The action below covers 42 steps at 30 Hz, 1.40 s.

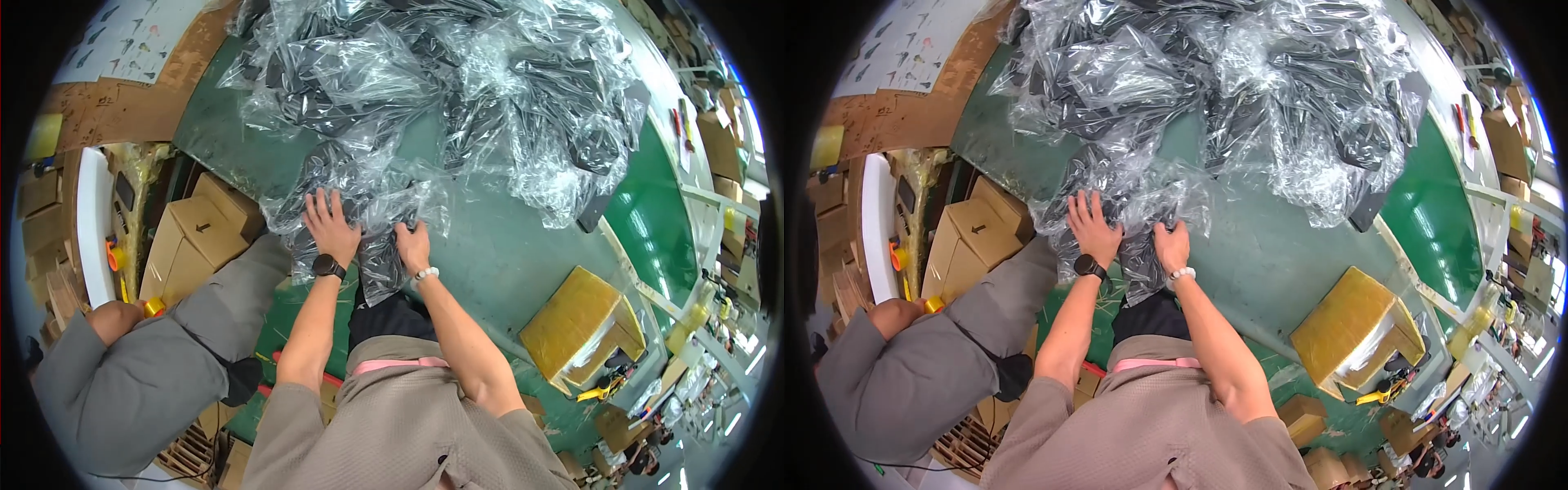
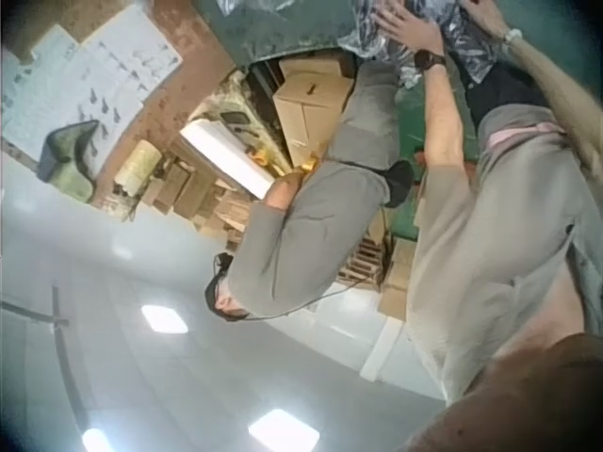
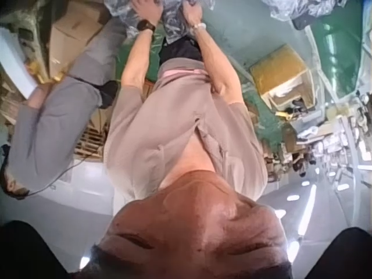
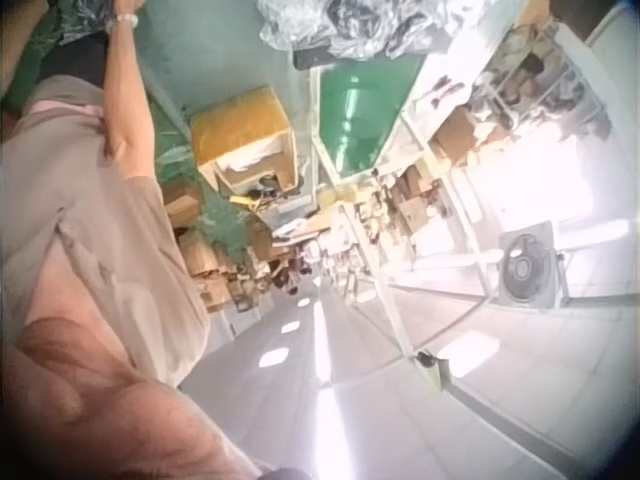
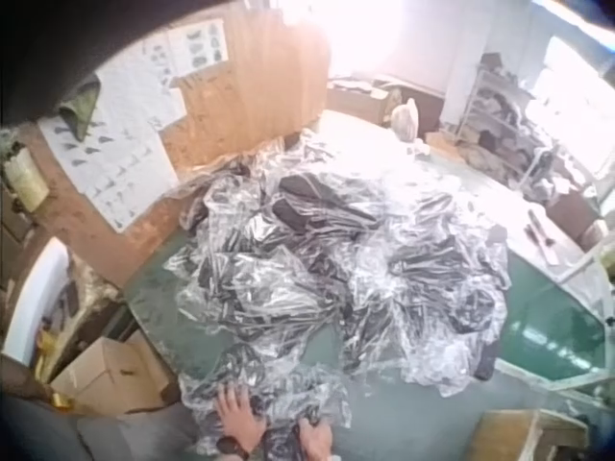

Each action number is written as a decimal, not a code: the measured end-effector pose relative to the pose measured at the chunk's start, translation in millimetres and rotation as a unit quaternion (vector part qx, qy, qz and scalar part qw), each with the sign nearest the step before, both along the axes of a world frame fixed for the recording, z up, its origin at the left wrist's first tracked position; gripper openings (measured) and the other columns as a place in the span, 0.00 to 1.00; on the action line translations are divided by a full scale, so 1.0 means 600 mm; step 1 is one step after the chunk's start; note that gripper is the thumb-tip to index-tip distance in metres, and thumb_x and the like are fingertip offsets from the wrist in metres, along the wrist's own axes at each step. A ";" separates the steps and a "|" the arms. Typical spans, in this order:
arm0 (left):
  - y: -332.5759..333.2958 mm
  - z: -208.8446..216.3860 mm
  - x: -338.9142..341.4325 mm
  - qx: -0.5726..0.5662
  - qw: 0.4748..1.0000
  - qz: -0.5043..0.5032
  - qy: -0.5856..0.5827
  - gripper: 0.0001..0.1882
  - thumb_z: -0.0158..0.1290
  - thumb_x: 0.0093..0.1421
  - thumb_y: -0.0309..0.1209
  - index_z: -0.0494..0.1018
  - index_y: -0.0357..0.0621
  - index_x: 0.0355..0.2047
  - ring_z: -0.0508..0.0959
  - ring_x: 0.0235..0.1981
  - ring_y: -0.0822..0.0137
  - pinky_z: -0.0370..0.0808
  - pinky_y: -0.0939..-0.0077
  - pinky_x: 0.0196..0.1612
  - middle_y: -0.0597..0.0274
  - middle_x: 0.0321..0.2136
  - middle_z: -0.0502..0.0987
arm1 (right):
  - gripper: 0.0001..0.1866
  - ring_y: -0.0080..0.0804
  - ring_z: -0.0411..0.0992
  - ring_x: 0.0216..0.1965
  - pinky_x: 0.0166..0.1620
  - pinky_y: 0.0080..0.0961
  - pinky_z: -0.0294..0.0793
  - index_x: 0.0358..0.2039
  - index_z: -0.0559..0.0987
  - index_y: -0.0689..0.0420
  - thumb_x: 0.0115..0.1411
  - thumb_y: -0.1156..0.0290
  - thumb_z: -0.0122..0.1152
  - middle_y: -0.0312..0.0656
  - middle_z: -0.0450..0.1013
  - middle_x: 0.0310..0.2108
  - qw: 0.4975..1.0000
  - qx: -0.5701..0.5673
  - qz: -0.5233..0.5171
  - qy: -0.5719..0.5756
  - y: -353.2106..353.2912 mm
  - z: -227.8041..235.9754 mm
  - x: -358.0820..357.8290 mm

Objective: Pack bicycle saddles into individual plastic bags and organize them on a workbench.

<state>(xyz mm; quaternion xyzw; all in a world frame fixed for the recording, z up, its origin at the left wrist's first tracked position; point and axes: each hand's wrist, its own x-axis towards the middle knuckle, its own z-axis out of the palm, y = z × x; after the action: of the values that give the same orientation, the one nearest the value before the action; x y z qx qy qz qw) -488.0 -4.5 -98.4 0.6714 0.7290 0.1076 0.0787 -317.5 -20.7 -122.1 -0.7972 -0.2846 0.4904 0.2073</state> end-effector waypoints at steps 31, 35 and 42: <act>0.247 -0.052 0.369 -0.145 0.969 -0.010 -0.201 0.46 0.58 0.51 0.36 0.44 0.26 0.60 0.72 0.48 0.42 0.73 0.57 0.49 0.36 0.52 0.64 | 0.07 0.24 0.70 0.23 0.25 0.22 0.70 0.35 0.76 0.61 0.58 0.71 0.59 0.37 0.72 0.25 0.900 0.256 -0.350 -0.036 -0.051 0.223 0.329; 0.227 -0.046 0.398 -0.136 0.951 0.057 -0.272 0.39 0.58 0.49 0.34 0.55 0.21 0.55 0.78 0.35 0.48 0.76 0.59 0.44 0.35 0.44 0.70 | 0.21 0.45 0.73 0.33 0.35 0.36 0.74 0.43 0.76 0.59 0.45 0.83 0.56 0.48 0.73 0.33 0.886 0.266 0.056 -0.376 -0.215 0.211 0.292; 0.051 0.068 0.342 -0.372 0.628 0.117 -0.673 0.04 0.50 0.58 0.30 0.71 0.45 0.29 0.68 0.20 0.79 0.65 0.81 0.21 0.71 0.22 0.70 | 0.25 0.47 0.70 0.35 0.40 0.38 0.71 0.46 0.75 0.55 0.43 0.77 0.61 0.47 0.70 0.34 0.937 0.152 0.183 -0.255 -0.347 0.081 0.251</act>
<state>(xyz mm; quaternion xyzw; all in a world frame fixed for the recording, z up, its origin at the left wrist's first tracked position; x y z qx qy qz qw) -282.9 26.2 -57.3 0.2350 0.5235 0.2577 0.7774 -166.9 -228.9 -73.3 -0.7888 -0.5400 0.2507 0.1528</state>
